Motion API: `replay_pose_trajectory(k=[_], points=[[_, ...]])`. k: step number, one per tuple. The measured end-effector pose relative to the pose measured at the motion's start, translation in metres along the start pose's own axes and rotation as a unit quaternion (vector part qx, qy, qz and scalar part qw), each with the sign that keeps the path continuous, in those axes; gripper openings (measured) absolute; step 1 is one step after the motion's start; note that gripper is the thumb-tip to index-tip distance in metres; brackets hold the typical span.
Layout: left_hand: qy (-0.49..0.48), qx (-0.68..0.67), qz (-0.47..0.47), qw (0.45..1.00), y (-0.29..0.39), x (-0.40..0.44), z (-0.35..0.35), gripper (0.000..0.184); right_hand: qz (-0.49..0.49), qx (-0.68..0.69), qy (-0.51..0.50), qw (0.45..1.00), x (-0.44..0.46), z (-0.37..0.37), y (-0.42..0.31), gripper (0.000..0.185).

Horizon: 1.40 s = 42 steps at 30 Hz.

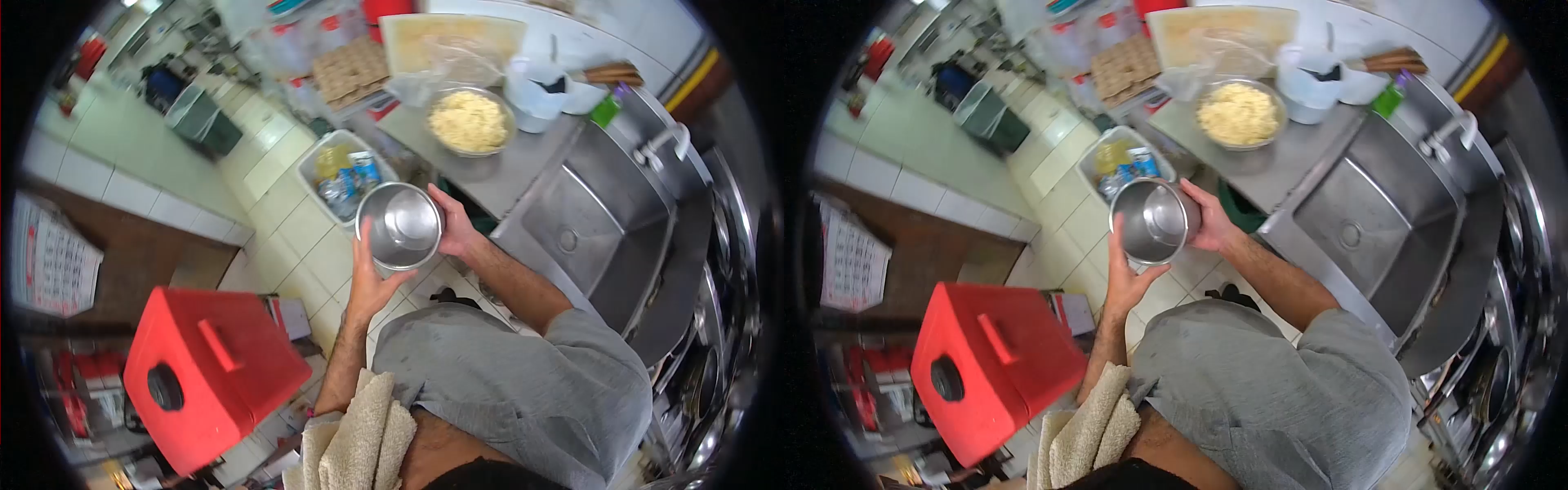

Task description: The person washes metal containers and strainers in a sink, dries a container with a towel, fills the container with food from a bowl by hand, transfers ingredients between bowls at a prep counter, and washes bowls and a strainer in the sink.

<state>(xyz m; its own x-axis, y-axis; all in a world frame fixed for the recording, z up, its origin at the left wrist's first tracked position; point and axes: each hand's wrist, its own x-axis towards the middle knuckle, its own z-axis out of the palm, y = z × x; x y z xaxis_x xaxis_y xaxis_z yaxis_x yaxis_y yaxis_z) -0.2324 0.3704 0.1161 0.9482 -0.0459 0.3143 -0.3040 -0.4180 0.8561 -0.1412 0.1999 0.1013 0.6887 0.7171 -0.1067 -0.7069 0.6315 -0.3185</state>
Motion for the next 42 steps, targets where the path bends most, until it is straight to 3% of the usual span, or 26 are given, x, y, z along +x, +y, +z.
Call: replay_pose_trajectory(k=[4,6,10,15,17,19,20,22,23,24,25,26,28,29,31,35,39,42], points=[[-0.154,0.011,0.06,0.986,0.006,0.053,0.064,0.094,-0.123,-0.106,0.153,0.975,-0.06,-0.043,-0.052,0.047],[-0.196,-0.013,0.069,0.978,0.009,0.072,0.097,0.096,-0.245,-0.24,0.26,0.903,-0.089,-0.053,-0.069,0.05],[-0.288,-0.04,0.086,0.953,0.012,0.098,0.14,0.095,-0.286,-0.241,0.285,0.882,-0.134,-0.064,-0.086,0.067],[-0.381,-0.068,0.06,0.92,0.021,0.126,0.162,0.092,-0.297,-0.27,0.281,0.872,-0.152,-0.066,-0.095,0.061],[-0.368,-0.07,0.105,0.921,0.008,0.131,0.167,0.095,-0.24,-0.284,0.371,0.851,-0.147,-0.064,-0.098,0.064],[-0.18,0.096,0.216,0.955,-0.004,0.137,0.161,0.096,-0.269,-0.234,0.426,0.832,-0.14,-0.074,-0.099,0.065],[-0.184,0.092,0.222,0.953,-0.017,0.144,0.159,0.096,-0.296,-0.183,0.473,0.809,-0.135,-0.078,-0.101,0.065],[0.007,0.053,0.065,0.996,-0.047,0.164,0.153,0.092,-0.339,-0.186,0.499,0.775,-0.124,-0.064,-0.107,0.057],[0.0,0.049,0.069,0.996,-0.052,0.18,0.149,0.092,-0.373,-0.192,0.522,0.743,-0.118,-0.058,-0.109,0.05],[0.012,-0.071,-0.111,0.991,-0.056,0.2,0.146,0.085,-0.376,-0.19,0.528,0.738,-0.114,-0.063,-0.112,0.05],[0.022,-0.186,-0.288,0.939,-0.061,0.216,0.144,0.079,-0.385,-0.212,0.545,0.714,-0.112,-0.075,-0.119,0.047],[0.017,-0.19,-0.289,0.938,-0.068,0.229,0.141,0.079,-0.393,-0.235,0.562,0.689,-0.108,-0.086,-0.125,0.044],[-0.112,-0.379,-0.393,0.83,-0.08,0.25,0.135,0.07,-0.389,-0.256,0.601,0.65,-0.098,-0.102,-0.138,0.043],[-0.116,-0.379,-0.395,0.829,-0.084,0.257,0.136,0.07,-0.383,-0.275,0.634,0.612,-0.089,-0.1,-0.141,0.043],[-0.17,-0.345,-0.356,0.852,-0.09,0.263,0.145,0.063,-0.366,-0.291,0.647,0.602,-0.077,-0.095,-0.144,0.042],[-0.18,-0.409,-0.342,0.827,-0.113,0.265,0.151,0.057,-0.347,-0.313,0.657,0.591,-0.07,-0.099,-0.146,0.038],[-0.131,-0.393,-0.324,0.851,-0.117,0.248,0.126,0.058,-0.317,-0.382,0.633,0.594,-0.089,-0.111,-0.151,0.036],[-0.095,-0.394,-0.296,0.865,-0.115,0.238,0.105,0.058,-0.313,-0.389,0.658,0.563,-0.087,-0.114,-0.157,0.035]])
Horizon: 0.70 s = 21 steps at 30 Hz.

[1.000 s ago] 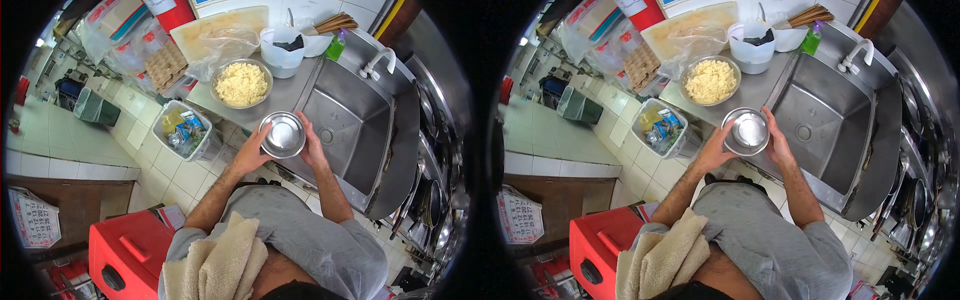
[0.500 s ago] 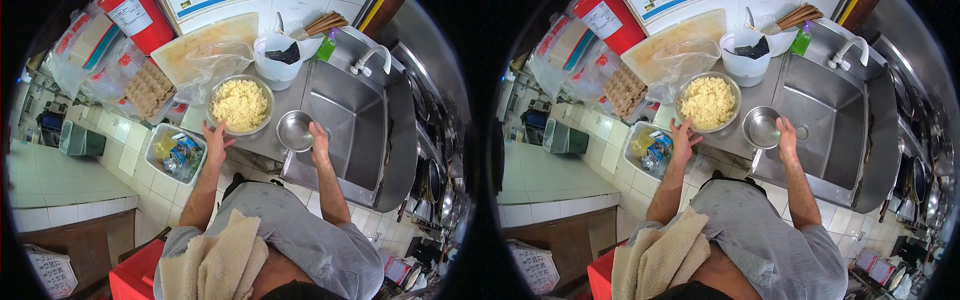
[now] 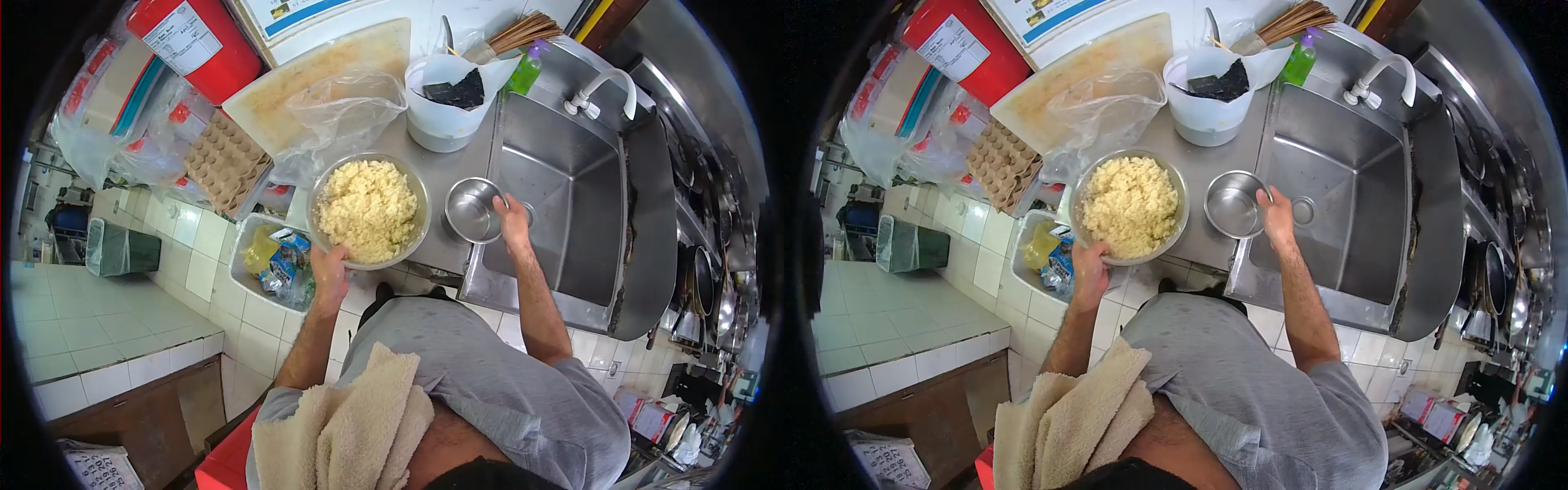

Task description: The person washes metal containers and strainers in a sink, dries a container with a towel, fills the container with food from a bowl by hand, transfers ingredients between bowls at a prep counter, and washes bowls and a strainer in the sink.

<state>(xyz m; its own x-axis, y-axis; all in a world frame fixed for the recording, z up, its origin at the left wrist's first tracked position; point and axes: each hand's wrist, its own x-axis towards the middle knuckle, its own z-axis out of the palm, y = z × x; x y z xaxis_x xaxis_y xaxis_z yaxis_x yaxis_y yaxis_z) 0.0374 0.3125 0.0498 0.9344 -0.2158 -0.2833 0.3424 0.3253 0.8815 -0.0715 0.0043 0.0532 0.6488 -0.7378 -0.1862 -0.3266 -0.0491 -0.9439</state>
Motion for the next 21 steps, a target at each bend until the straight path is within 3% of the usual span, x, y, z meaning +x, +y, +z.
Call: replay_pose_trajectory(k=[5,6,7,9,10,12,14,16,17,19,21], points=[[0.044,-0.005,0.071,0.996,0.025,-0.016,-0.003,0.059,-0.051,-0.045,-0.087,0.994,0.027,0.021,-0.013,0.036],[0.046,-0.005,0.074,0.996,0.029,-0.018,0.0,0.059,-0.076,-0.079,-0.018,0.994,0.029,0.031,-0.013,0.034],[0.054,-0.012,0.093,0.994,0.035,-0.02,0.003,0.059,-0.08,-0.078,-0.022,0.994,0.029,0.032,-0.015,0.034],[0.07,-0.021,0.119,0.99,0.044,-0.023,0.007,0.059,-0.321,-0.194,0.044,0.926,0.025,0.035,-0.04,0.036],[0.073,-0.014,0.134,0.988,0.047,-0.026,0.01,0.058,-0.327,-0.191,0.037,0.925,0.018,0.037,-0.058,0.036],[0.081,-0.006,0.145,0.986,0.047,-0.03,0.013,0.058,-0.383,-0.078,-0.093,0.916,-0.02,0.048,-0.116,0.044],[0.074,-0.001,0.131,0.989,0.048,-0.033,0.014,0.058,-0.466,-0.147,-0.244,0.838,-0.039,0.072,-0.142,0.049],[0.067,0.012,0.126,0.99,0.042,-0.035,0.011,0.058,-0.525,-0.193,-0.293,0.776,-0.048,0.105,-0.151,0.065],[0.058,0.026,0.12,0.991,0.04,-0.036,0.012,0.058,-0.527,-0.193,-0.292,0.774,-0.052,0.12,-0.153,0.065],[0.05,0.0,0.129,0.99,0.04,-0.042,0.018,0.059,-0.508,-0.364,-0.256,0.738,-0.057,0.146,-0.152,0.076],[0.058,-0.024,0.123,0.99,0.036,-0.043,0.017,0.06,-0.507,-0.387,-0.271,0.721,-0.062,0.16,-0.144,0.078]])
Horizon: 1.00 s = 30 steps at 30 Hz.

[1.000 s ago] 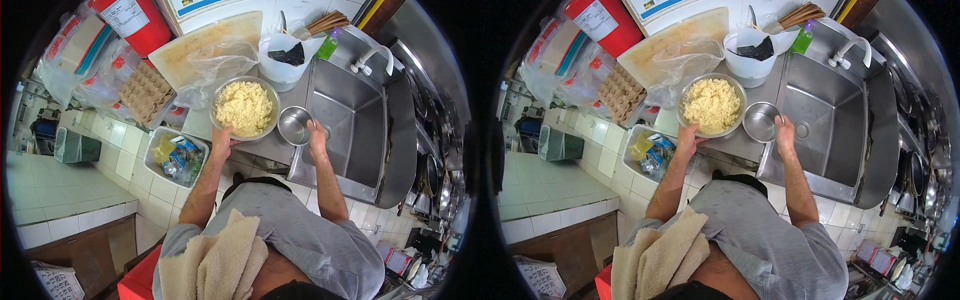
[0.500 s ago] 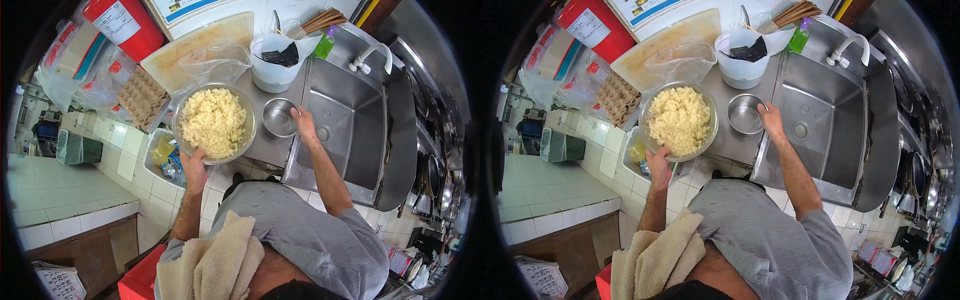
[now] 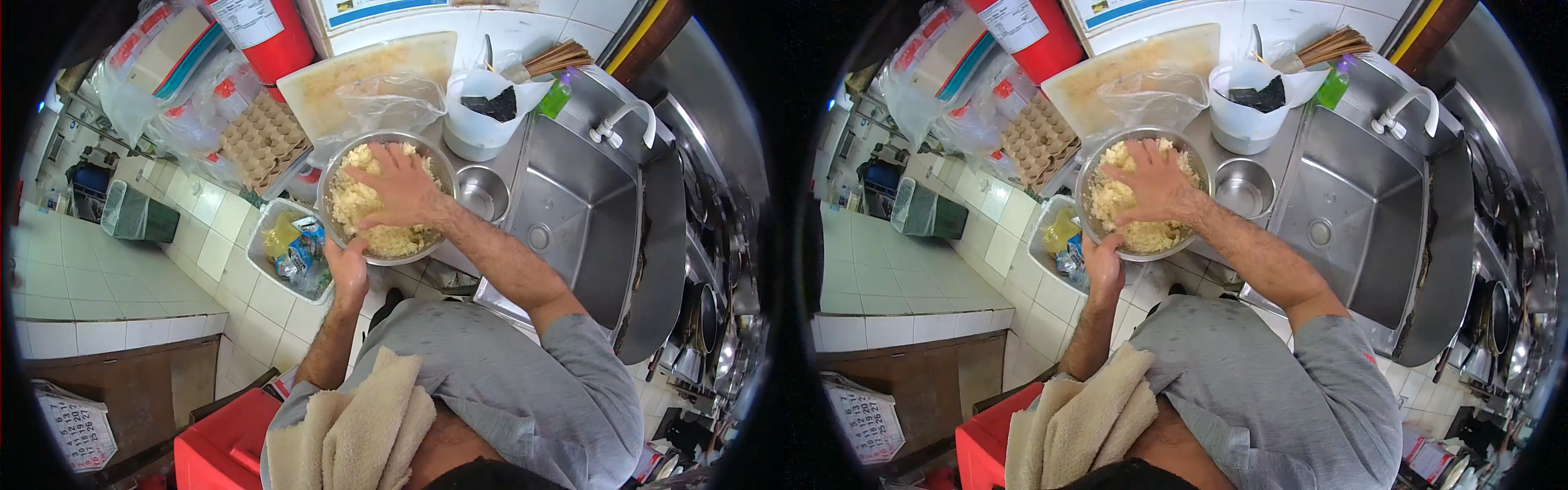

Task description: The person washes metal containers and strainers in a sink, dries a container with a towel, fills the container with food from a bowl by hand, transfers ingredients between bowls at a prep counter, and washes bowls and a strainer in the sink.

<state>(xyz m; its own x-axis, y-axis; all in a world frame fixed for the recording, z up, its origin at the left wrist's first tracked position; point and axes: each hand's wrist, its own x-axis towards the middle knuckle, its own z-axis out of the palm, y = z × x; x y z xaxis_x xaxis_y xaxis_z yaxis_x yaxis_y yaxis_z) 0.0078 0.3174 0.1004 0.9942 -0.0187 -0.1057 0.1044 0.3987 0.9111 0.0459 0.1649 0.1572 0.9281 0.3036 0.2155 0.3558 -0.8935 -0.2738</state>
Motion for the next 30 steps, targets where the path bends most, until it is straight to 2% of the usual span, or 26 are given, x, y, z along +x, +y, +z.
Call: replay_pose_trajectory(k=[2,4,8,10,14,16,17,19,20,22,25,26,28,30], points=[[0.009,0.0,0.01,1.0,0.0,-0.001,0.0,0.061,-0.01,-0.014,-0.031,0.999,0.0,0.01,-0.006,0.08],[0.017,-0.017,-0.006,1.0,0.002,-0.002,-0.002,0.062,-0.006,-0.035,-0.104,0.994,-0.002,0.018,-0.012,0.074],[0.03,0.011,-0.02,0.999,-0.004,-0.003,-0.011,0.062,0.012,0.0,-0.177,0.984,-0.003,0.023,-0.016,0.066],[0.021,-0.008,-0.027,0.999,-0.009,-0.002,-0.009,0.062,0.042,0.051,-0.146,0.987,-0.005,0.041,-0.009,0.057],[0.014,-0.004,-0.025,1.0,-0.025,0.006,-0.014,0.063,0.063,0.069,-0.105,0.99,0.002,0.058,0.007,0.053],[0.032,0.001,-0.026,0.999,-0.03,0.009,-0.013,0.062,0.109,0.181,-0.082,0.974,0.006,0.051,0.018,0.048],[0.03,0.001,-0.03,0.999,-0.032,0.011,-0.014,0.062,0.112,0.181,-0.083,0.974,0.009,0.049,0.024,0.048],[0.013,-0.005,-0.021,1.0,-0.036,0.016,-0.017,0.063,0.099,0.299,-0.051,0.948,0.012,0.046,0.034,0.042],[0.011,-0.004,-0.022,1.0,-0.037,0.017,-0.016,0.063,0.101,0.299,-0.049,0.948,0.011,0.04,0.034,0.042],[0.022,0.006,-0.011,1.0,-0.038,0.018,-0.014,0.064,0.157,0.421,-0.033,0.893,0.009,0.019,0.035,0.034],[0.01,-0.003,-0.012,1.0,-0.04,0.019,-0.013,0.064,0.156,0.474,0.02,0.866,-0.005,-0.011,0.046,0.029],[0.005,-0.004,-0.016,1.0,-0.043,0.02,-0.014,0.064,0.161,0.473,0.022,0.866,-0.012,-0.022,0.051,0.029],[0.012,-0.013,-0.03,0.999,-0.053,0.023,-0.019,0.064,0.154,0.423,0.09,0.888,-0.031,-0.04,0.063,0.032],[0.003,-0.018,-0.032,0.999,-0.056,0.024,-0.02,0.064,0.194,0.384,0.079,0.899,-0.052,-0.042,0.082,0.034]])
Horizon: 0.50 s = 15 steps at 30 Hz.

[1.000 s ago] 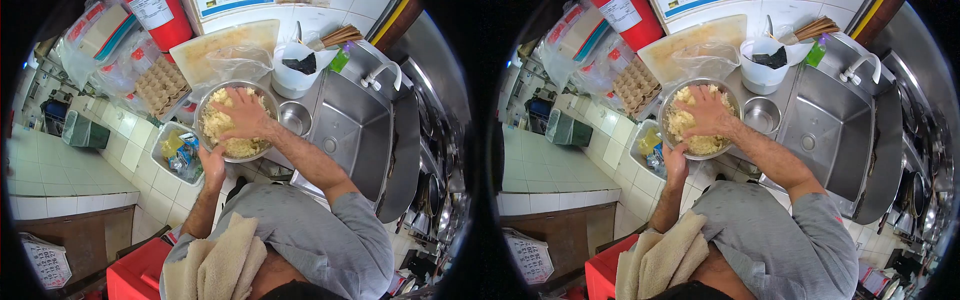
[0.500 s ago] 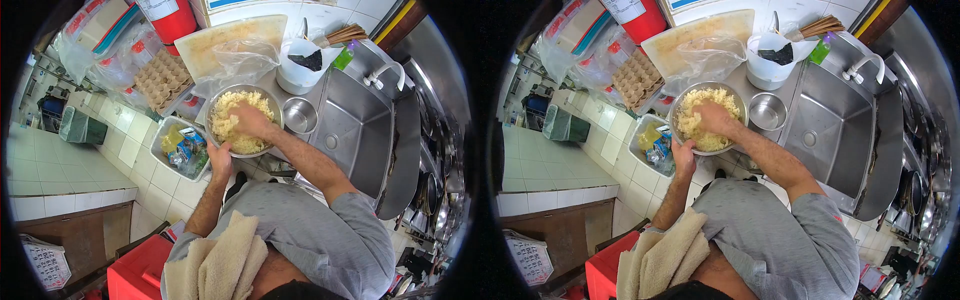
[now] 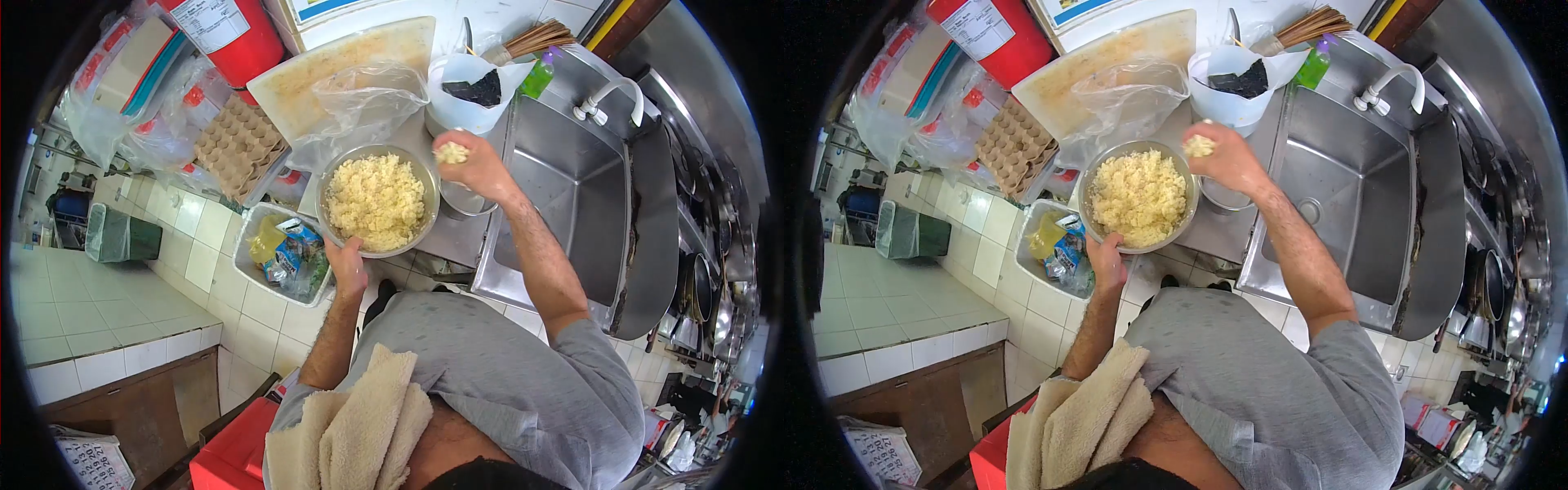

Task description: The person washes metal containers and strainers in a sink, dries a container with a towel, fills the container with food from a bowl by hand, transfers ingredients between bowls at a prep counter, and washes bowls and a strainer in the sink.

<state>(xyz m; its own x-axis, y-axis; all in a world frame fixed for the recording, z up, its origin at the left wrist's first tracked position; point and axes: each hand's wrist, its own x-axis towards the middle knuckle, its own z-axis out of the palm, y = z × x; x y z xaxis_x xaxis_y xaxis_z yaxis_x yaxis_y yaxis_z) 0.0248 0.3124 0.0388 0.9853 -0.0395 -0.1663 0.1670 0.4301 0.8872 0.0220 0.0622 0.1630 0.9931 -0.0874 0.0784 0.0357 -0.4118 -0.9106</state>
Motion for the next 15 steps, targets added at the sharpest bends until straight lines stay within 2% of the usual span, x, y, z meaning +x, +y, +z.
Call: replay_pose_trajectory(k=[2,4,5,6,8,9,10,12,13,15], points=[[-0.005,-0.005,-0.001,1.0,-0.004,0.003,-0.003,0.065,0.034,-0.043,0.009,0.998,-0.007,-0.007,0.024,0.036],[-0.012,0.019,0.005,1.0,-0.012,0.006,-0.008,0.062,0.059,-0.243,-0.005,0.968,-0.015,-0.003,0.058,0.043],[-0.014,0.021,0.004,1.0,-0.015,0.007,-0.01,0.062,0.083,-0.287,-0.076,0.951,-0.017,-0.003,0.066,0.048],[-0.008,0.028,0.006,1.0,-0.018,0.009,-0.011,0.062,0.083,-0.285,-0.074,0.952,-0.018,-0.006,0.072,0.048],[0.001,0.036,0.01,0.999,-0.015,0.01,-0.009,0.062,0.014,-0.278,-0.11,0.954,-0.016,-0.015,0.082,0.048],[-0.001,0.031,-0.011,0.999,-0.004,0.005,-0.002,0.063,-0.042,-0.228,-0.108,0.967,-0.009,-0.022,0.073,0.047],[-0.002,0.027,-0.033,0.999,0.001,0.001,0.001,0.064,-0.039,-0.226,-0.11,0.967,-0.009,-0.024,0.064,0.047],[0.001,0.043,-0.025,0.999,0.001,0.0,0.003,0.064,0.091,-0.184,-0.081,0.975,0.001,-0.018,0.015,0.046],[0.004,0.057,-0.015,0.998,0.002,0.001,0.003,0.063,0.09,-0.183,-0.083,0.976,0.005,-0.005,0.014,0.046],[0.001,0.071,0.007,0.997,0.001,0.002,0.004,0.063,-0.055,-0.189,-0.178,0.964,0.009,0.027,0.017,0.058]])
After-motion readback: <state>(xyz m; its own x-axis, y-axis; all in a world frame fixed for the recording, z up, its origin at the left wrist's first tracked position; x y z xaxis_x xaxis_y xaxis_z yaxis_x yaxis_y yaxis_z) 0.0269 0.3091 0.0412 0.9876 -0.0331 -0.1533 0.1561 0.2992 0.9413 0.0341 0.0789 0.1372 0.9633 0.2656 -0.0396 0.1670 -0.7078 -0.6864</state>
